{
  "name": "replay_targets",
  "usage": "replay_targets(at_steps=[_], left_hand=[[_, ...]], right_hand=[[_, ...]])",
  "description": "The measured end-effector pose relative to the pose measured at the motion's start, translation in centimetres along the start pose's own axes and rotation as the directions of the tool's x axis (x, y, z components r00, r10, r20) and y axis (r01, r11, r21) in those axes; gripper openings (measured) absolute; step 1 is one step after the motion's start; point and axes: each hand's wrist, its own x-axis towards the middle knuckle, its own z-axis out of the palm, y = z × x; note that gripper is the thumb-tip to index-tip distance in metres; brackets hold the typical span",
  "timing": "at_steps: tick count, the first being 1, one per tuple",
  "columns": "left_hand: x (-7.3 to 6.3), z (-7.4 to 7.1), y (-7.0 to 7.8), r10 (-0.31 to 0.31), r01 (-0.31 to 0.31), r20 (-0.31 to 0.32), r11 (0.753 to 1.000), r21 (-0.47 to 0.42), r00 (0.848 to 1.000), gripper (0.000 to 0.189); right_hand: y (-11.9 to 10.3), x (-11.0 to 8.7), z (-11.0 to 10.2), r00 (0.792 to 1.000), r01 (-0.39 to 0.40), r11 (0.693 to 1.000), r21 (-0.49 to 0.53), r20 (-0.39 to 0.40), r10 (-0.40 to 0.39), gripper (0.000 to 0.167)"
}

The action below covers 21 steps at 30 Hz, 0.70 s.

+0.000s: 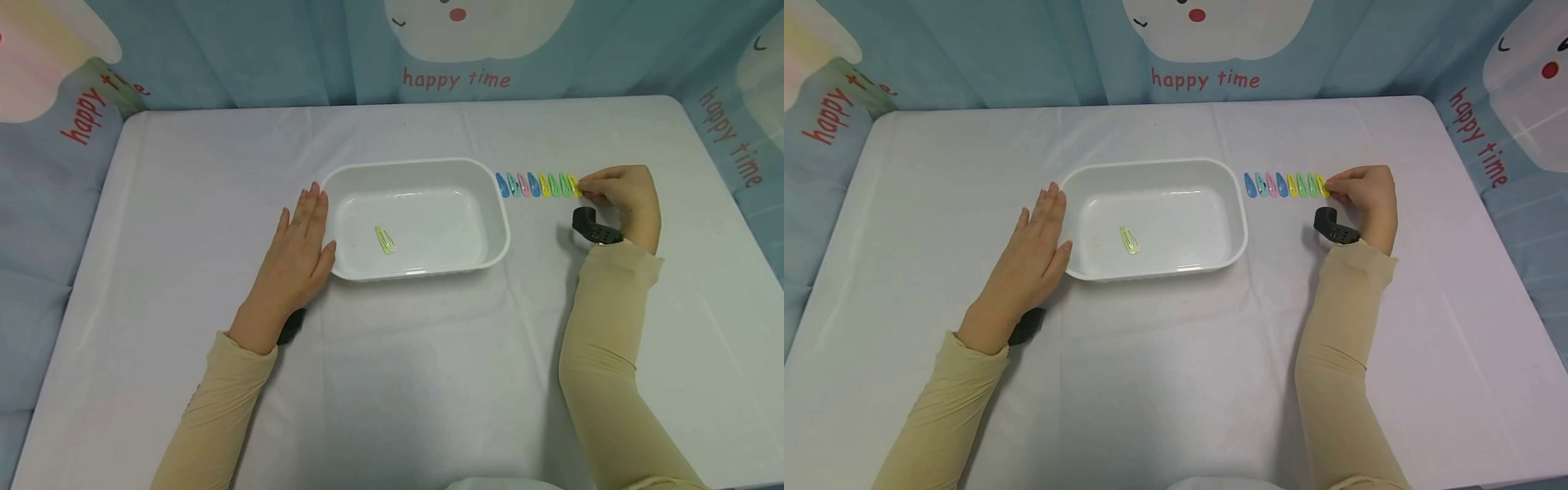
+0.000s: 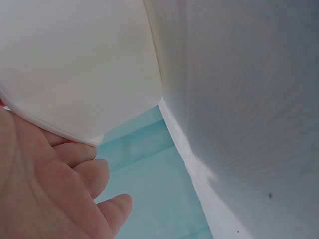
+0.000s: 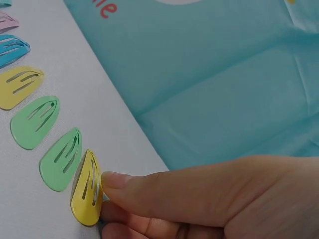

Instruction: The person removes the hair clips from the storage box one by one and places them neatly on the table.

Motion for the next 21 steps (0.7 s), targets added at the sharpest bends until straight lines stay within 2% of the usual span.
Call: replay_targets(at_steps=[3, 9, 21], left_hand=[[-0.01, -0.01, 0.01, 0.000, 0.000, 0.001, 1.000, 0.000, 1.000, 0.062], [-0.01, 0.00, 0.00, 0.000, 0.000, 0.001, 1.000, 0.001, 1.000, 0.062], [0.00, -0.07, 0.05, 0.004, -0.004, 0.001, 1.000, -0.002, 1.000, 0.062]], right_hand=[[0.00, -0.04, -0.01, 1.000, -0.008, 1.000, 0.016, 0.005, 0.008, 0.007], [-0.14, -0.22, 0.01, 1.000, -0.016, 0.999, 0.029, -0.003, 0.016, 0.023], [-0.23, -0.32, 0.07, 0.997, -0.057, 0.996, 0.063, -0.043, 0.059, 0.013]])
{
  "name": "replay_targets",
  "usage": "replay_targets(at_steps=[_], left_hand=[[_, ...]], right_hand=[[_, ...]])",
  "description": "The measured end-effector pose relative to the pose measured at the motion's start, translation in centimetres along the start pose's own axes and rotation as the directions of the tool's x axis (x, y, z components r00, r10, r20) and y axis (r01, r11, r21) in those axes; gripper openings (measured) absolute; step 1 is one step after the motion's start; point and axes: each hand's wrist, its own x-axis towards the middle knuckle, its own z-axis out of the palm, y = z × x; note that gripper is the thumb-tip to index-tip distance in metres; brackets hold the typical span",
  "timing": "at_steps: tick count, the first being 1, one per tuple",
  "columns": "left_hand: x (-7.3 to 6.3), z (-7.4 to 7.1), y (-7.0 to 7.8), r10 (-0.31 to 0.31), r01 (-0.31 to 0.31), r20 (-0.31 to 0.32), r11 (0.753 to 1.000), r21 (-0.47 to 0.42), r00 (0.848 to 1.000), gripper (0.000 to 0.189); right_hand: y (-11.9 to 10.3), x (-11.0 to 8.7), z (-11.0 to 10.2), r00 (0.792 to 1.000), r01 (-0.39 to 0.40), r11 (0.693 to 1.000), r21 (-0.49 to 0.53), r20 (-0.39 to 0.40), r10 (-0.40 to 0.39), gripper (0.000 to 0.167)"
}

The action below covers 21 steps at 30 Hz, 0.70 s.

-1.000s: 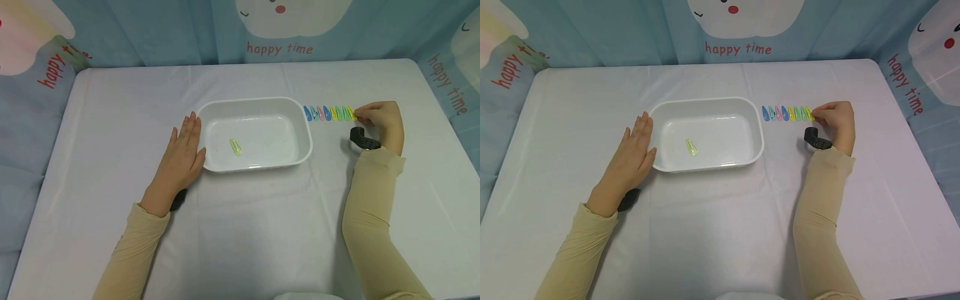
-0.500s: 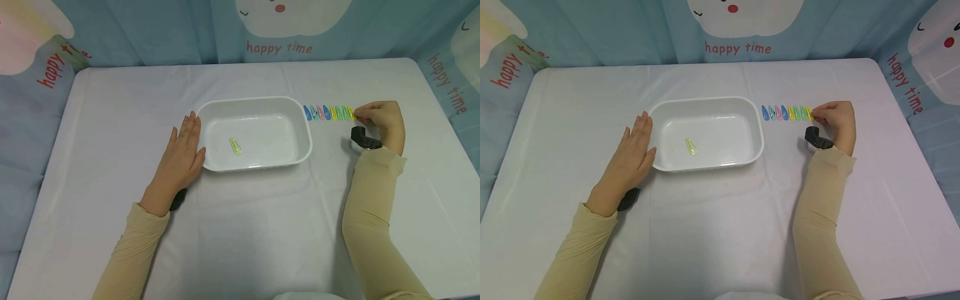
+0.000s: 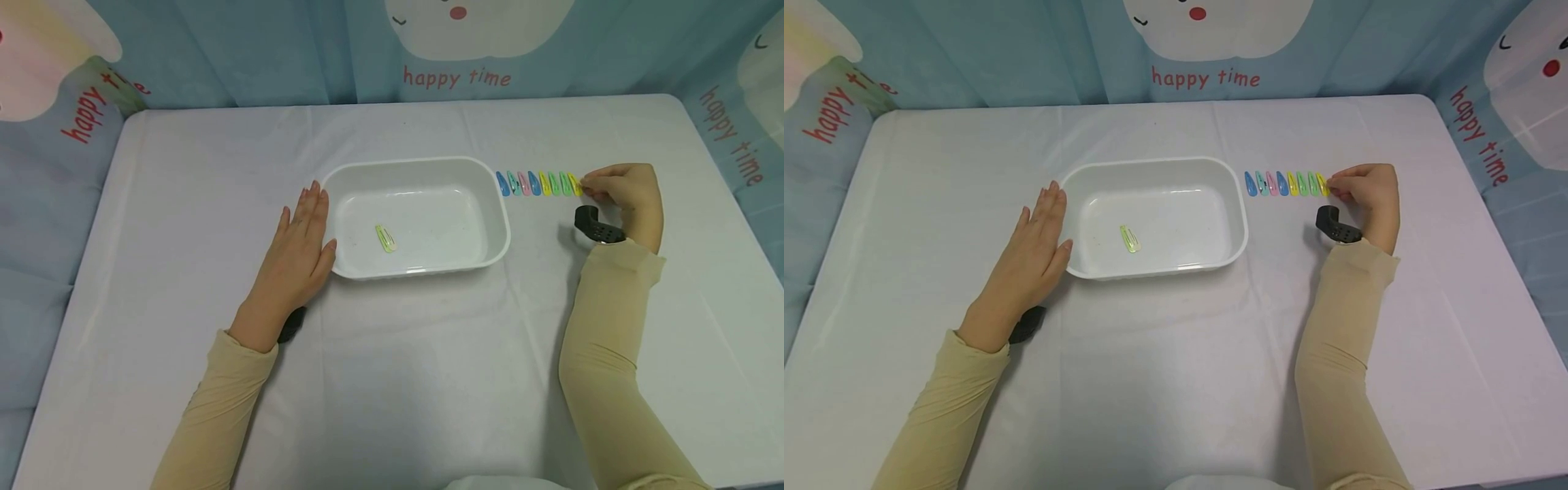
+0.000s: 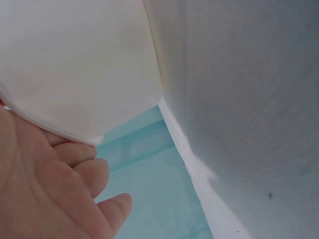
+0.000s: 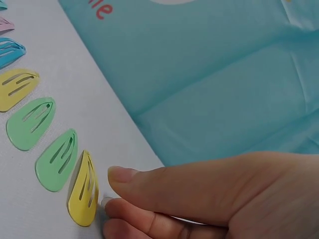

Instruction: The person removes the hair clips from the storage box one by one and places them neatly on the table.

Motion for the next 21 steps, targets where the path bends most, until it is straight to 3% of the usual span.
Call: replay_targets(at_steps=[7, 14, 21], left_hand=[[0.0, 0.0, 0.0, 0.000, 0.000, -0.002, 1.000, 0.004, 1.000, 0.062], [0.1, 0.0, 0.0, -0.002, 0.002, 0.002, 1.000, 0.006, 1.000, 0.062], [0.1, 0.0, 0.0, -0.002, 0.002, 0.002, 1.000, 0.007, 1.000, 0.062]], right_hand=[[-0.5, -0.4, -0.1, 1.000, -0.002, 0.997, 0.082, -0.016, 0.003, 0.019], [-0.7, -0.5, -0.1, 0.999, 0.011, 0.989, 0.148, -0.046, -0.005, 0.011], [-1.3, -0.7, -0.1, 0.999, 0.036, 0.982, 0.188, -0.021, -0.032, 0.007]])
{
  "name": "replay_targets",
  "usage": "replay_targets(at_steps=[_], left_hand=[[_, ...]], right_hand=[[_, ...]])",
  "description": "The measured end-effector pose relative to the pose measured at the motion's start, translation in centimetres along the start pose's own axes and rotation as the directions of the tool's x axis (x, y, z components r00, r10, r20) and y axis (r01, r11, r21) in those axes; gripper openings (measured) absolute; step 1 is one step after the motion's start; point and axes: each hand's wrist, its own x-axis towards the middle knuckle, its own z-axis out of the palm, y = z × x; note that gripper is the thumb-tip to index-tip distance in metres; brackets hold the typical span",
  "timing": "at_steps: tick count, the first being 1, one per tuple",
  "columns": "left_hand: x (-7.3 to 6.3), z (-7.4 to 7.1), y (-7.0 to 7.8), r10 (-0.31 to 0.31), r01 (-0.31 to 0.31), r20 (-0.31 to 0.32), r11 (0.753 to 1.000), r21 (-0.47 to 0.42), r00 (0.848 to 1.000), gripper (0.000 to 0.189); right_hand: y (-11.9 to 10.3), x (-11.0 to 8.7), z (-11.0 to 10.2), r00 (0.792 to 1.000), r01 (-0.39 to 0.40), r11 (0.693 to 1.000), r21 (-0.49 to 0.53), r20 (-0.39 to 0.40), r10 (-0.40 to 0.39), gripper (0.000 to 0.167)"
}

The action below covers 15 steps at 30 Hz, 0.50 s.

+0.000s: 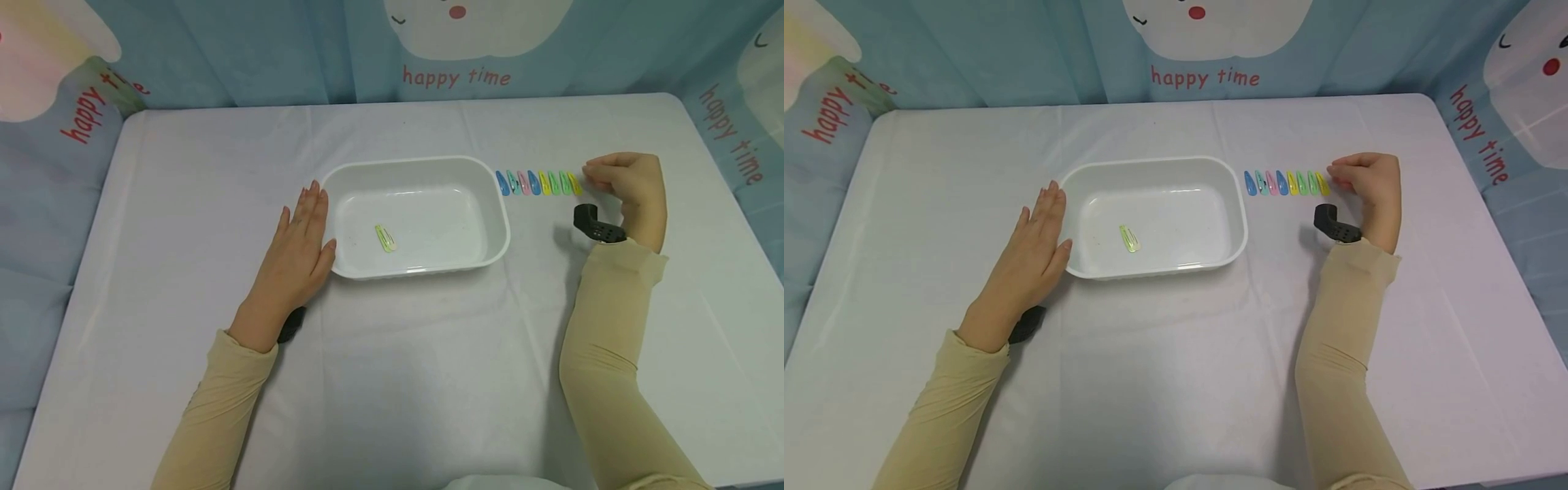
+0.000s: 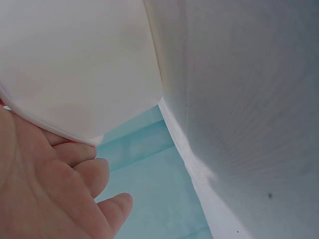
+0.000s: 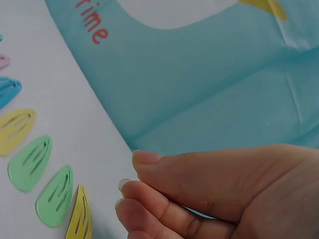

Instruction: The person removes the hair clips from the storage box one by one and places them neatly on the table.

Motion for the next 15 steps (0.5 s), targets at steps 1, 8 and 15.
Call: replay_targets(at_steps=[1, 8, 15], left_hand=[[0.0, 0.0, 0.0, 0.001, -0.001, -0.001, 1.000, 0.000, 1.000, 0.062], [0.1, 0.0, 0.0, 0.003, -0.003, -0.005, 1.000, -0.004, 1.000, 0.062], [0.0, 0.1, 0.0, 0.001, -0.001, -0.004, 1.000, -0.001, 1.000, 0.062]], right_hand=[[-0.1, -0.1, 0.1, 1.000, 0.006, 1.000, 0.007, 0.003, -0.006, 0.006], [-1.2, -0.8, 0.7, 0.994, 0.086, 0.993, 0.079, 0.057, -0.090, 0.004], [-2.5, -1.9, 1.8, 0.980, 0.171, 0.985, 0.030, 0.098, -0.173, 0.004]])
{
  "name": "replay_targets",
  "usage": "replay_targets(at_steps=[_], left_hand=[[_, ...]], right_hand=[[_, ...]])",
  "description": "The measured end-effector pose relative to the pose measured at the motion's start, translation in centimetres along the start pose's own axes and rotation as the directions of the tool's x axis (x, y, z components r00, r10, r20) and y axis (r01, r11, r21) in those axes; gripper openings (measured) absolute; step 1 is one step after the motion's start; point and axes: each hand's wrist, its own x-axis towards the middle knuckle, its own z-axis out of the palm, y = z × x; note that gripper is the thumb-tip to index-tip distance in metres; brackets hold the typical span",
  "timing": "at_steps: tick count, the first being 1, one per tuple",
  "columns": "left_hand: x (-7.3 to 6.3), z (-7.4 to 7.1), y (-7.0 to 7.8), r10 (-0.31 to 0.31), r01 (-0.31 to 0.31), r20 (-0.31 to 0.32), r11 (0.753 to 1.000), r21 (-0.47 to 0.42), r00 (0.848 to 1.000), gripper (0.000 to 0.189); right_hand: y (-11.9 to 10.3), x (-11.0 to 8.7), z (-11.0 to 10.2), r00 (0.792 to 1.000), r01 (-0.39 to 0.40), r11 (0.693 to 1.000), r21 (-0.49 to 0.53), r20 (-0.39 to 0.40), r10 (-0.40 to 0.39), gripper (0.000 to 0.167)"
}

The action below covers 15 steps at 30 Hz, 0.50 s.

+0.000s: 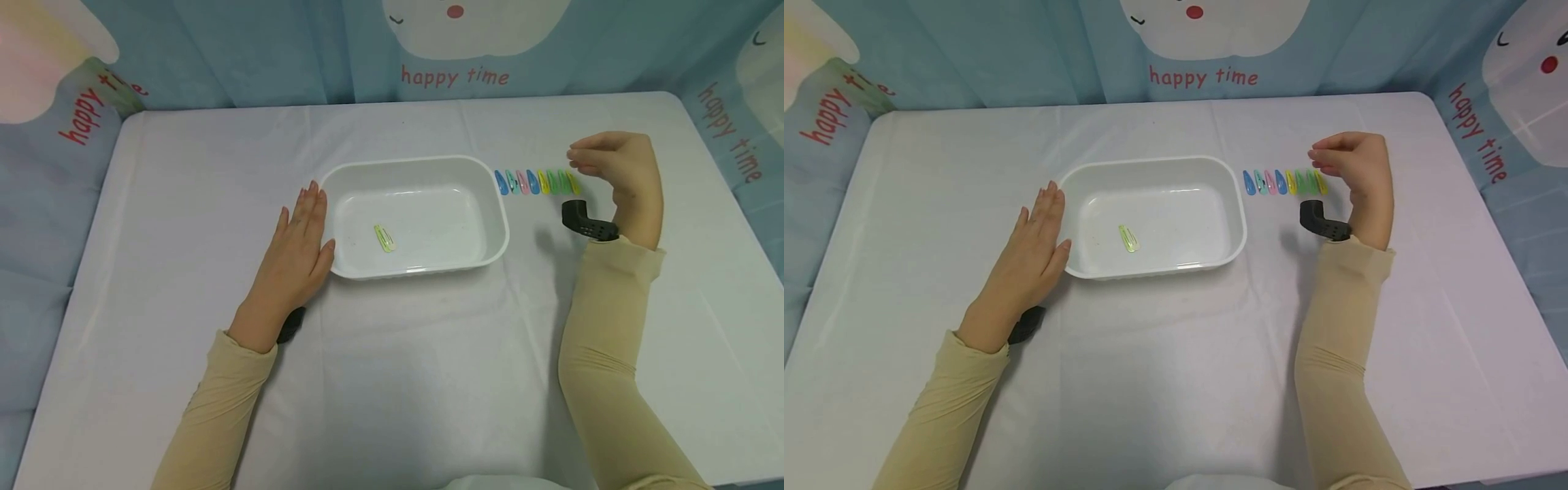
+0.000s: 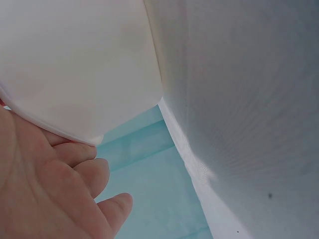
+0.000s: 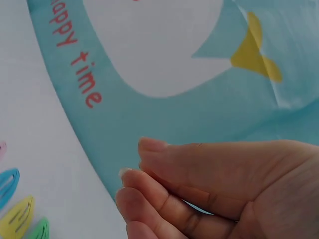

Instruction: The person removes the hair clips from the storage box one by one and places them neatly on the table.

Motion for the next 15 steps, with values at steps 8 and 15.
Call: replay_targets(at_steps=[8, 15], left_hand=[[0.0, 0.0, 0.0, -0.001, 0.001, 0.004, 1.000, -0.001, 1.000, 0.062], [0.0, 0.0, 0.0, -0.001, 0.001, 0.001, 1.000, -0.003, 1.000, 0.062]], right_hand=[[-1.4, -0.8, 1.6, 0.995, 0.088, 0.976, -0.200, 0.055, -0.078, 0.009], [-2.2, -1.5, 2.6, 0.982, 0.167, 0.958, -0.233, 0.123, -0.141, 0.008]])
